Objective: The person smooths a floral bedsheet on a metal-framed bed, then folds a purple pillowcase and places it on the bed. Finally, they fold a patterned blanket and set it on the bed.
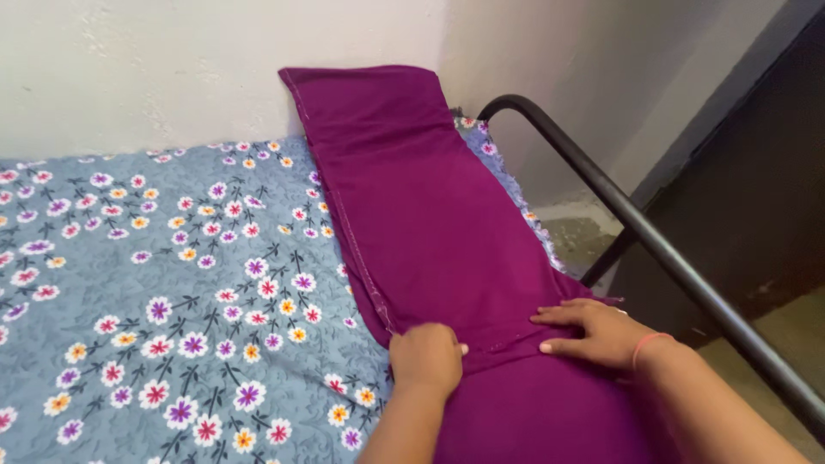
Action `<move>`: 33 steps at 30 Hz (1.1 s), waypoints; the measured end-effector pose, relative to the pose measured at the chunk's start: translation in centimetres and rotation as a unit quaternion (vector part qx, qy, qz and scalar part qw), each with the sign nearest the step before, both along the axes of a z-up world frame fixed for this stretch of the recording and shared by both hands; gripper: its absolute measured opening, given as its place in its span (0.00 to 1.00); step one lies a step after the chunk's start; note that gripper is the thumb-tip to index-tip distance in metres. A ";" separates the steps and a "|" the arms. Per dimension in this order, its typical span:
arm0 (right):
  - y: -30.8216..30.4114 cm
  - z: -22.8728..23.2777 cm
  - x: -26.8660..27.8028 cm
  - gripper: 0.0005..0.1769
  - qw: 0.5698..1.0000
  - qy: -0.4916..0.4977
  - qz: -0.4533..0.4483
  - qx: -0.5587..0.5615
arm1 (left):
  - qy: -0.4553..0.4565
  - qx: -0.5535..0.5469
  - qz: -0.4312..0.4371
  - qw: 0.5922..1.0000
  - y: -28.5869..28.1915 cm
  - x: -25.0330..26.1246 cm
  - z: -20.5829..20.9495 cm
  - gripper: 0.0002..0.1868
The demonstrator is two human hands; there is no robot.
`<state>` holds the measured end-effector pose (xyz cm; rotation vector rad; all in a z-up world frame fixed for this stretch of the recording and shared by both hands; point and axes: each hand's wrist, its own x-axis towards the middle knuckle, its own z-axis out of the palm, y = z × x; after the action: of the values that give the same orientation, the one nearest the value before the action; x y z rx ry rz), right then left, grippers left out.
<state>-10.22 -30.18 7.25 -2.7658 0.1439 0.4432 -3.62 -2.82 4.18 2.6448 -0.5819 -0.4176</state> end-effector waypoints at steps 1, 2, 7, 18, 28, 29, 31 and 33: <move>-0.7 -0.6 0.0 0.26 0.999 0.013 -0.009 0.035 | -0.029 0.009 -0.023 0.999 0.1 -0.1 0.1 0.16; -1.2 -1.0 0.1 0.27 0.997 0.027 -0.019 0.069 | -0.059 0.019 -0.047 0.997 0.2 -0.3 0.2 0.18; 0.4 -1.5 1.4 0.15 0.993 -0.081 -0.013 -0.080 | -0.182 0.016 -0.095 0.979 0.4 -0.1 0.3 0.10; 2.7 -1.7 1.2 0.12 0.969 -0.096 -0.172 -0.151 | -0.168 0.007 -0.023 0.985 -0.8 0.9 -4.3 0.08; 0.4 -4.1 1.9 0.24 0.989 0.013 -0.091 -0.120 | -0.019 -0.027 -0.045 0.998 -2.1 -0.6 -5.3 0.36; 0.6 -4.5 1.4 0.24 0.988 -0.002 -0.073 -0.139 | -0.043 -0.048 -0.041 0.997 -2.1 -1.3 -5.6 0.38; 1.2 -5.2 0.5 0.29 0.980 -0.116 -0.061 -0.149 | -0.078 -0.067 -0.024 0.994 -2.0 -1.9 -5.6 0.41; 1.7 -5.2 0.0 0.30 0.962 -0.191 -0.097 -0.169 | -0.098 -0.062 0.001 0.993 -1.3 -2.2 -5.0 0.43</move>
<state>-10.23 -28.46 2.07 -3.0634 0.4258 -0.1879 -5.84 -4.17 -0.84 2.5821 -0.6422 -0.1164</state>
